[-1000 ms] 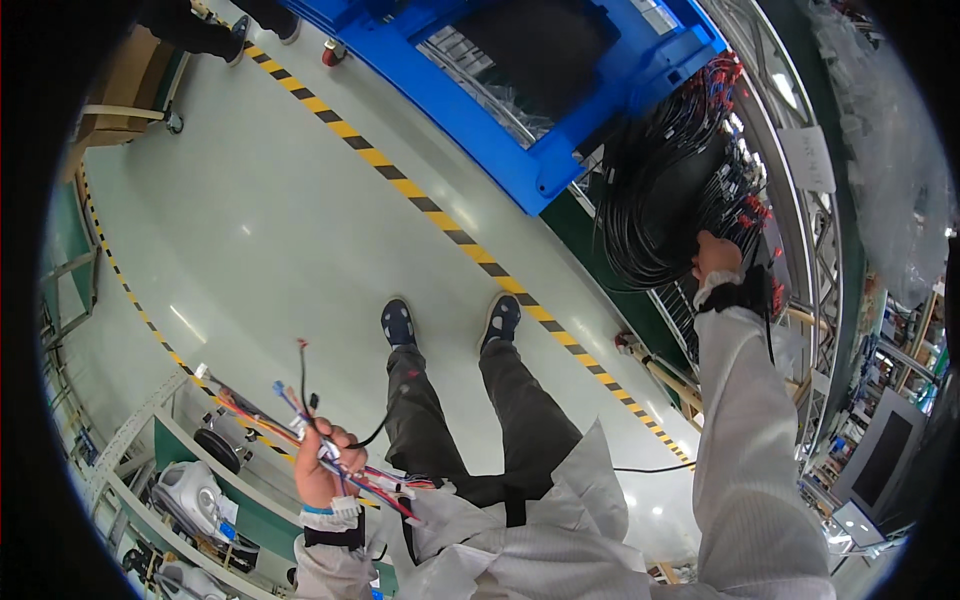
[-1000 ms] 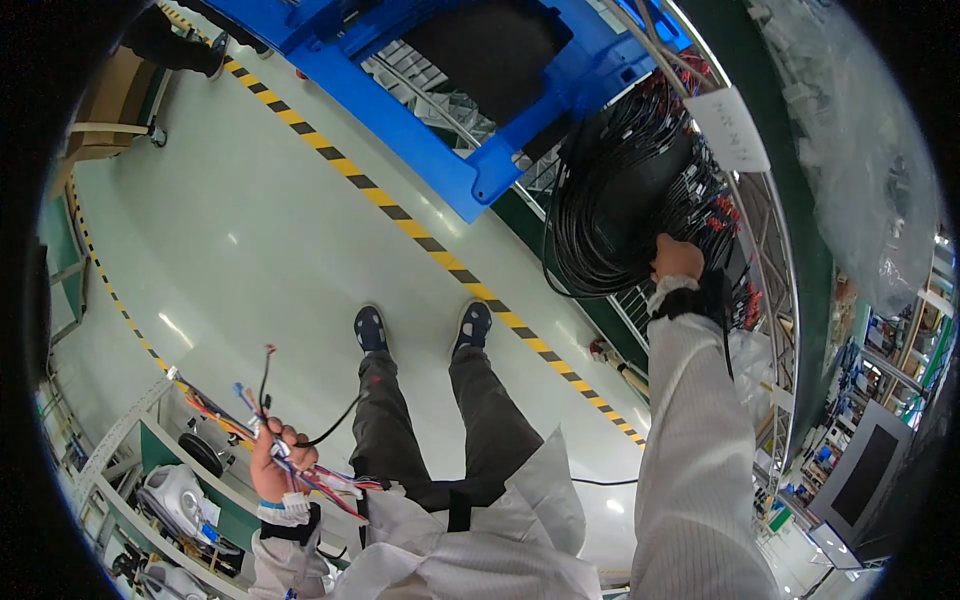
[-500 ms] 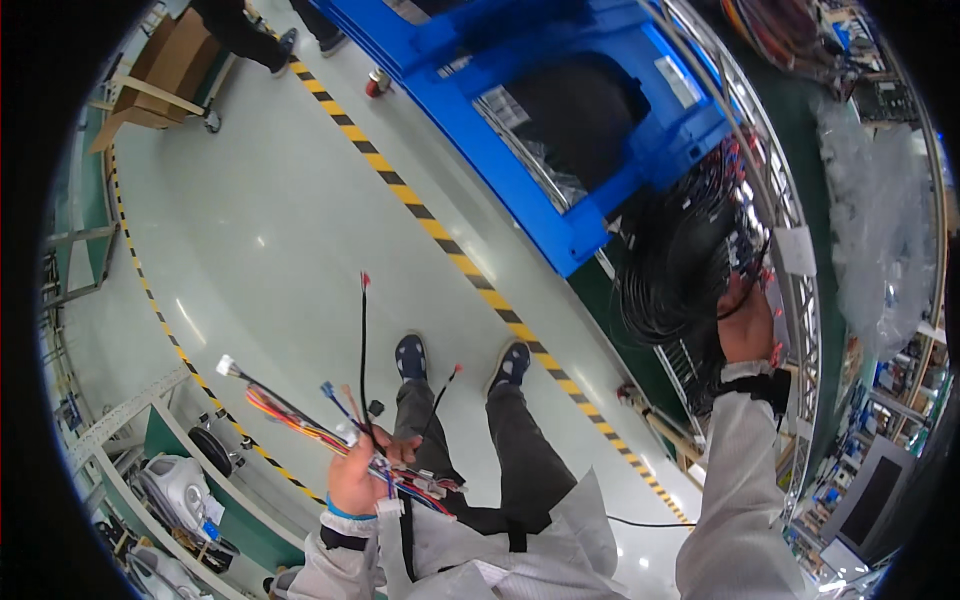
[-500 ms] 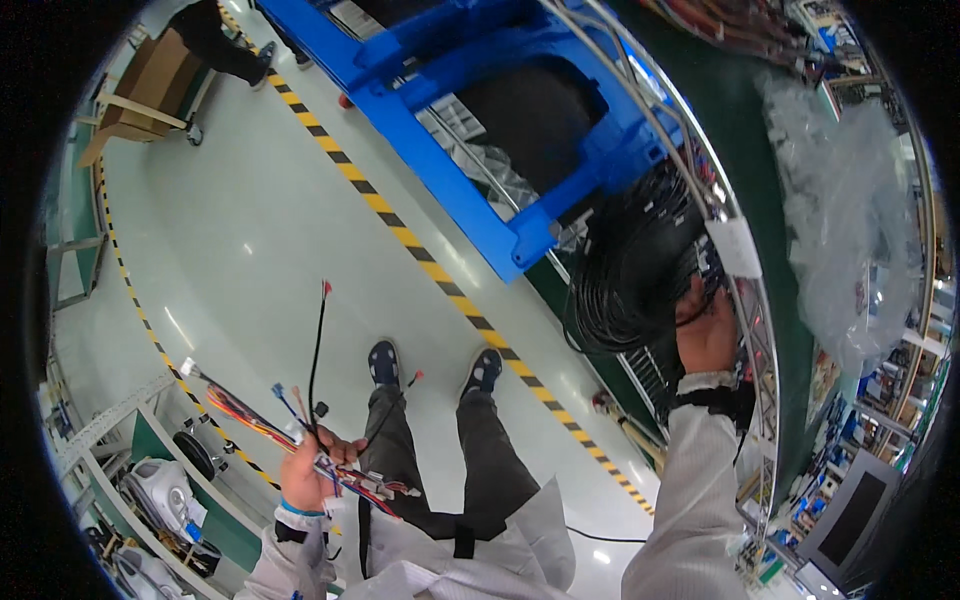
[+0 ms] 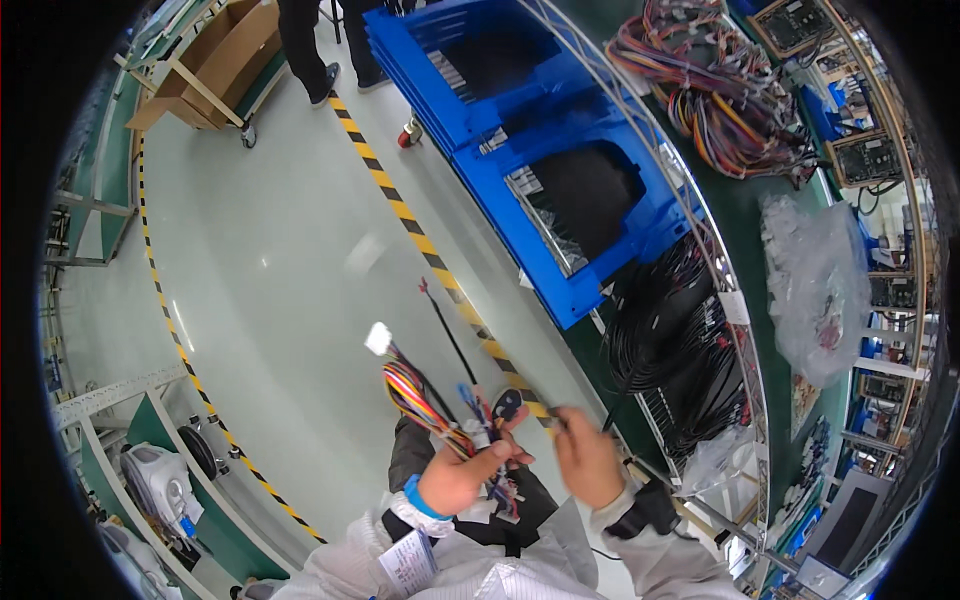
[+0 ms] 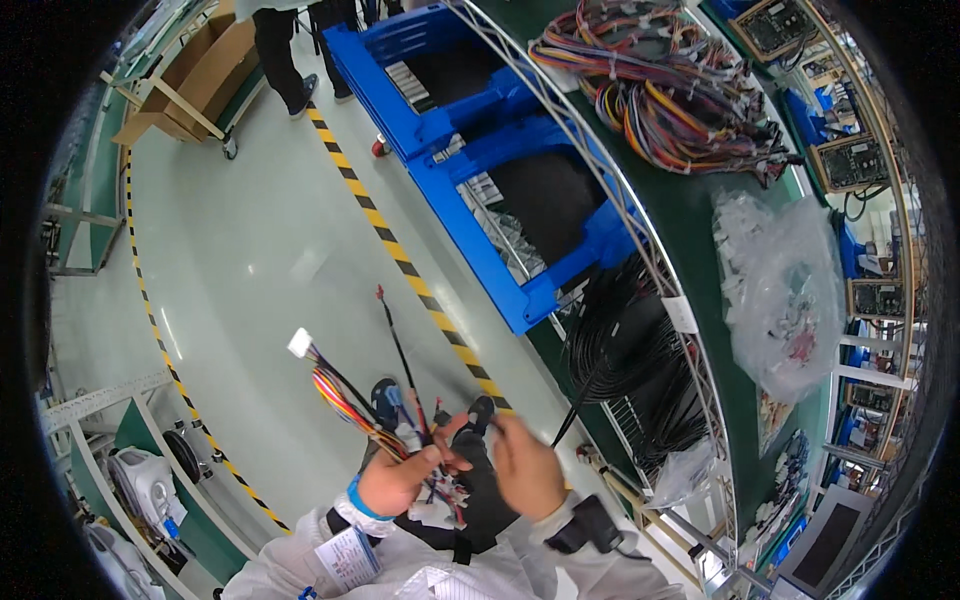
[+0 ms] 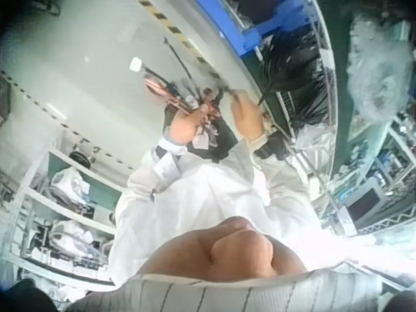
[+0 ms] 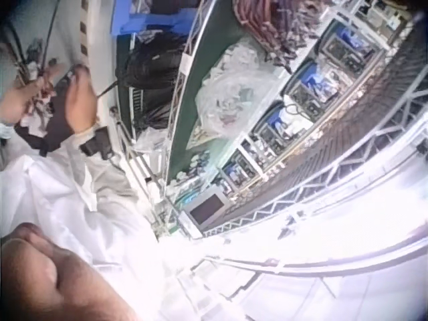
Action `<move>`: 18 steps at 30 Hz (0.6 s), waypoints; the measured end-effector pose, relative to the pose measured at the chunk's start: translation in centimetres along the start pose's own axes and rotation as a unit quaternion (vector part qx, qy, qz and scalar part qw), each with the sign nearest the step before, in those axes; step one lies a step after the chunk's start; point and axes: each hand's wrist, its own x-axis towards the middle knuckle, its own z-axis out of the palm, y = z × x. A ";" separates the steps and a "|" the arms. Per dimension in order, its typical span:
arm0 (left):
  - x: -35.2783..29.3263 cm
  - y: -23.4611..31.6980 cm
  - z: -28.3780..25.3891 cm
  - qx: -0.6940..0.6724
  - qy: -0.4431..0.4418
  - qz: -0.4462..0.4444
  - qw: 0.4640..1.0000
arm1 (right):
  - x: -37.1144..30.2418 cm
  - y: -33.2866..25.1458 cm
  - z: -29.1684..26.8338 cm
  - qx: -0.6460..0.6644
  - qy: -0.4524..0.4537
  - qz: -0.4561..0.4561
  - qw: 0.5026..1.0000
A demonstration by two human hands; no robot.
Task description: Collecting wiring harnesses and electronic components from a rack and then connecting them to a large industrial machine on an assembly line.
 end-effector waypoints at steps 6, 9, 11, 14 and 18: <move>-0.7 2.3 2.4 0.009 -0.044 0.059 0.997 | -1.3 -1.7 -1.1 -0.045 -0.034 -0.087 0.995; -3.0 3.6 2.9 -0.089 -0.057 0.096 0.990 | 0.7 3.8 -2.8 -0.152 0.012 -0.154 0.976; -4.1 5.3 3.3 -0.092 -0.069 0.139 0.984 | 3.9 8.0 -3.6 -0.217 0.203 -0.210 0.932; -5.5 7.2 3.9 -0.091 -0.086 0.174 0.977 | 9.8 12.1 -6.5 -0.169 0.351 -0.145 0.909; -7.0 9.7 5.0 -0.067 -0.107 0.254 0.959 | 14.6 15.7 -8.5 0.009 0.378 0.033 0.925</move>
